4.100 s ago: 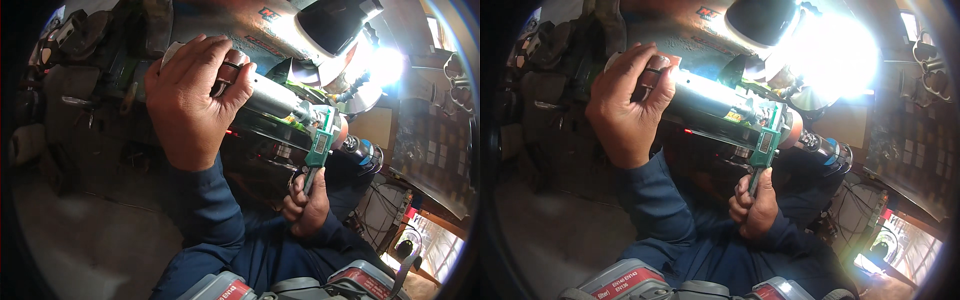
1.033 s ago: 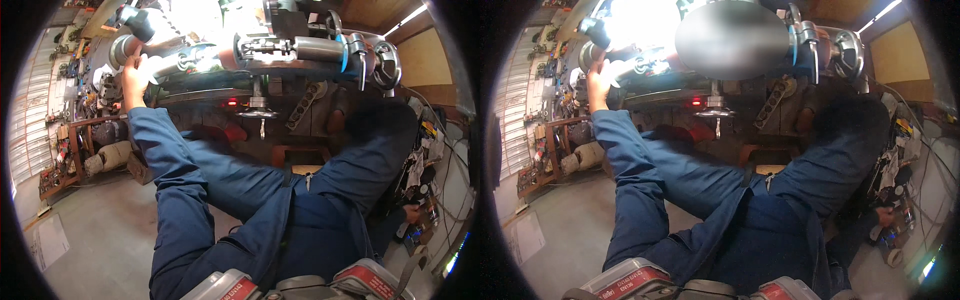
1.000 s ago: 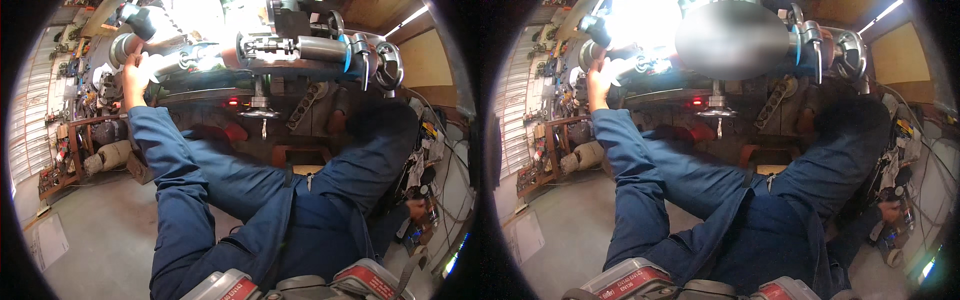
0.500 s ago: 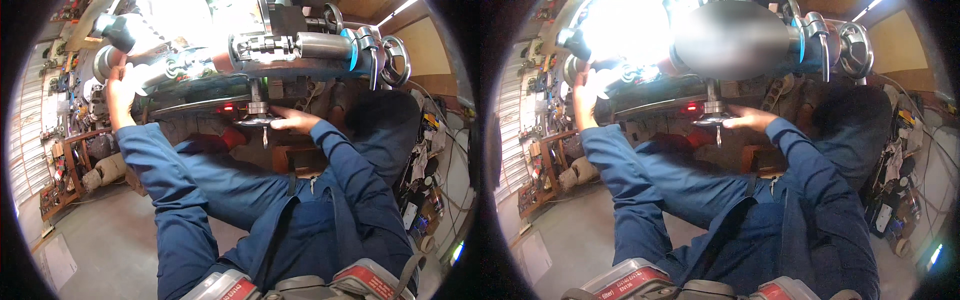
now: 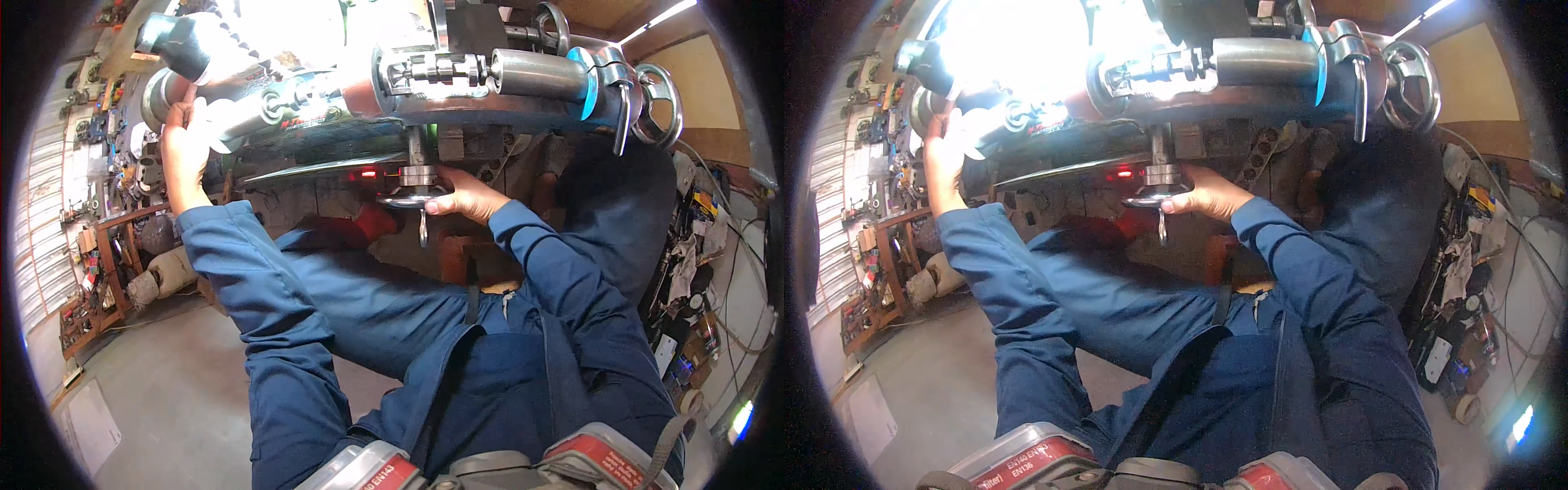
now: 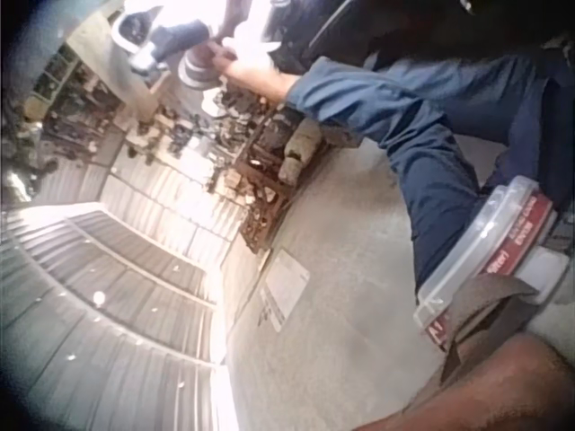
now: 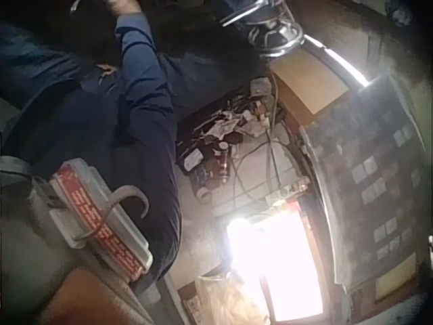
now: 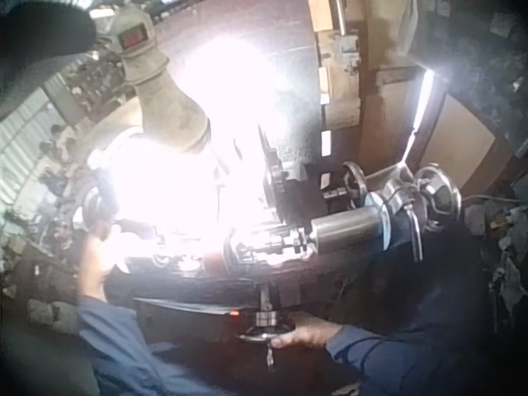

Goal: The person grinds a metal shaft using a lathe machine, measures the component with digital calipers, and turns the machine handwheels and levers to shape the part.

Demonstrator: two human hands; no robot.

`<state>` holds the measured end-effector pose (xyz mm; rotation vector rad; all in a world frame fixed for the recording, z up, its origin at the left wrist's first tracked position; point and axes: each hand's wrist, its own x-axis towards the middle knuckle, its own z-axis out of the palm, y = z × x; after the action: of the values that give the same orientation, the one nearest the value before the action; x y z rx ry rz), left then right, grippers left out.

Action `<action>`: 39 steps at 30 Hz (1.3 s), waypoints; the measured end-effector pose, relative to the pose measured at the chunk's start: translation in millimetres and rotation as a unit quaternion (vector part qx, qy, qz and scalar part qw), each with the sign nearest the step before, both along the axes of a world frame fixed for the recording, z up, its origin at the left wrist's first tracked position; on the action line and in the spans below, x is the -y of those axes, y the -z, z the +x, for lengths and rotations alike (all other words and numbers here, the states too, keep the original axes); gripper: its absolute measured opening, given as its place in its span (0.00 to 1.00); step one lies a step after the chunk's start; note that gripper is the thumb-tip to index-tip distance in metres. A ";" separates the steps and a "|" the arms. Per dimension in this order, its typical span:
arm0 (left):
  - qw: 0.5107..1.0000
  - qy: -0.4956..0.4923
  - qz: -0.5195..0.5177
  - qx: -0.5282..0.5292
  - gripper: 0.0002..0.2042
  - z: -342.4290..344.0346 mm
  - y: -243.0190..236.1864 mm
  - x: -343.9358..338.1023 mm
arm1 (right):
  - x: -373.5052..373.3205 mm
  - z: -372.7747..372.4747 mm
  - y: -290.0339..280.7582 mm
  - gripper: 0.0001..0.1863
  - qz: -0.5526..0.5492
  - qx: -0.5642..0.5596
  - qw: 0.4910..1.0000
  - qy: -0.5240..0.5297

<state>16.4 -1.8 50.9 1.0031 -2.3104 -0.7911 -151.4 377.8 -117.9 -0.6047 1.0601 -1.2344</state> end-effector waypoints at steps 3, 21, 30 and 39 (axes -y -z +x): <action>1.000 0.001 0.008 -0.006 0.11 -1.3 -3.3 -5.2 | 4.6 3.2 -17.5 0.46 0.022 -0.031 0.999 0.006; 0.999 -0.032 0.018 0.029 0.12 -11.8 -17.0 -24.8 | 8.5 7.6 -13.0 0.44 0.036 -0.091 0.995 0.028; 1.000 -0.020 0.010 0.013 0.12 -7.9 -17.2 -24.5 | 12.6 12.0 -17.9 0.37 0.024 -0.095 0.995 0.018; 0.999 -0.018 0.039 0.001 0.11 -12.4 -13.3 -23.0 | 11.6 10.0 -26.0 0.36 0.012 -0.124 0.991 0.040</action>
<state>4.0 21.2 64.3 1.0778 -2.2721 -0.8712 -141.4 366.2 -91.9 -0.7166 1.3164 -1.2365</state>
